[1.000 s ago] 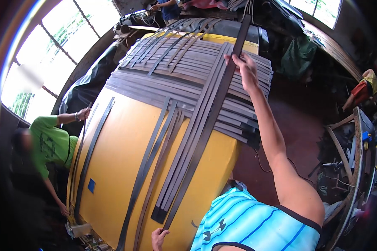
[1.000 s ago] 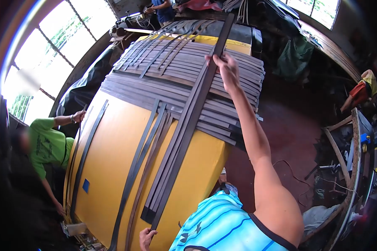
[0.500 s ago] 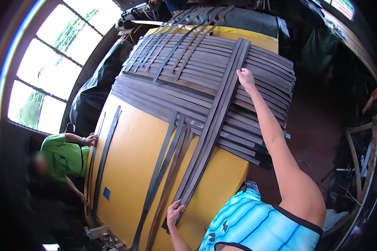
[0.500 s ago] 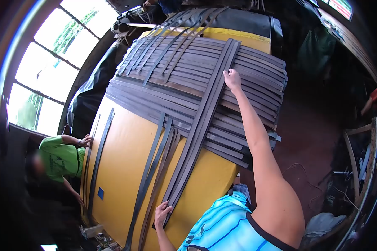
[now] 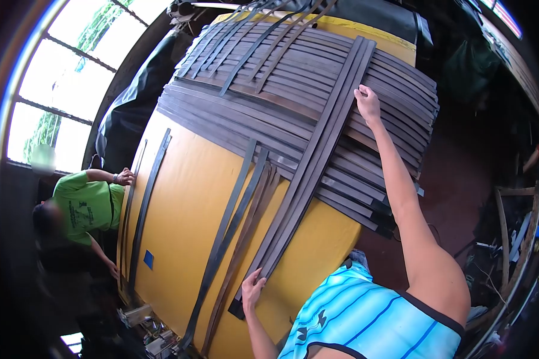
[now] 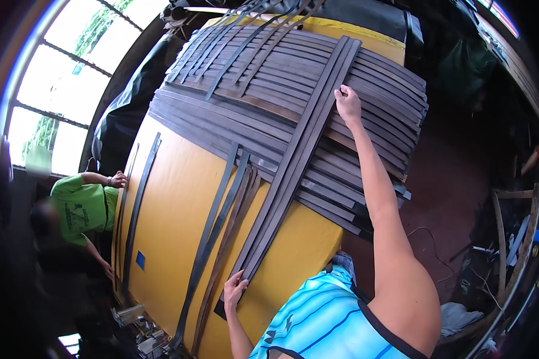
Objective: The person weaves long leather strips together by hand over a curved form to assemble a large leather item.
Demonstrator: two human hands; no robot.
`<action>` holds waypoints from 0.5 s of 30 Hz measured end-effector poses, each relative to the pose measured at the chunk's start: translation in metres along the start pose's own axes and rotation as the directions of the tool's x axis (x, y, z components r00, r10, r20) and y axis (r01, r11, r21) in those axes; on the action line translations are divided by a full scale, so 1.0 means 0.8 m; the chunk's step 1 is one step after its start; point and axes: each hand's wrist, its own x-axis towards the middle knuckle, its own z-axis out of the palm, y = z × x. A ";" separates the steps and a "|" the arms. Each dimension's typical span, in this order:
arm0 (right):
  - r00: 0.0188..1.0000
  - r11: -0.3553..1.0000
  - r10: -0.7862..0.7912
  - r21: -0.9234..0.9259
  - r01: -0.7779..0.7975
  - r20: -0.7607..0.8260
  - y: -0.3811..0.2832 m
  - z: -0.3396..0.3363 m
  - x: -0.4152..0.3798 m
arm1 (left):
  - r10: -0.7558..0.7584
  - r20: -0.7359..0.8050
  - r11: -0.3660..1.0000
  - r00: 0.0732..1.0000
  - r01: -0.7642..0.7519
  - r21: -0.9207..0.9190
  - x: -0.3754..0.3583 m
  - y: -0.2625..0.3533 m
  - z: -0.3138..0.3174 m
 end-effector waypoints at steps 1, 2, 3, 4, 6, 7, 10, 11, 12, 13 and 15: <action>1.000 1.000 -0.003 -0.012 0.003 0.024 -0.004 -0.004 -0.003 | -0.038 -0.004 0.999 0.999 0.038 -0.010 0.000 -0.003 0.000; 0.999 1.000 -0.009 -0.018 0.009 0.032 -0.008 -0.009 -0.005 | -0.043 -0.004 0.999 0.999 0.042 -0.021 0.001 -0.007 -0.001; 0.997 0.999 -0.024 -0.027 0.026 0.071 -0.009 -0.012 -0.008 | 0.073 -0.048 0.991 0.996 -0.066 0.120 0.001 -0.011 -0.001; 0.993 0.998 -0.038 -0.036 0.043 0.113 -0.011 -0.015 -0.012 | 0.188 -0.077 0.952 0.979 -0.163 0.260 -0.003 -0.004 0.003; 0.979 0.976 -0.163 -0.128 0.178 0.121 -0.018 -0.021 -0.030 | 0.168 -0.113 0.955 0.979 -0.133 0.265 -0.007 0.000 0.006; 0.951 0.931 -0.280 -0.207 0.302 0.127 -0.023 -0.022 -0.043 | 0.224 -0.127 0.929 0.966 -0.172 0.329 -0.009 -0.004 0.007; 0.883 0.861 -0.412 -0.221 0.458 0.227 -0.030 -0.026 -0.104 | 0.344 -0.142 0.871 0.928 -0.259 0.418 -0.015 0.003 0.014; 0.845 0.811 -0.479 -0.250 0.530 0.237 -0.032 -0.030 -0.131 | 0.357 -0.157 0.876 0.921 -0.272 0.399 -0.021 0.009 0.018; 0.830 0.798 -0.494 -0.243 0.551 0.258 -0.029 -0.031 -0.154 | 0.349 -0.163 0.883 0.923 -0.266 0.388 -0.023 0.010 0.021; 0.815 0.783 -0.511 -0.244 0.572 0.273 -0.027 -0.036 -0.178 | 0.393 -0.181 0.857 0.902 -0.288 0.428 -0.026 0.008 0.023; 0.806 0.774 -0.519 -0.242 0.584 0.285 -0.024 -0.042 -0.225 | 0.490 -0.202 0.784 0.848 -0.327 0.528 -0.027 -0.002 0.025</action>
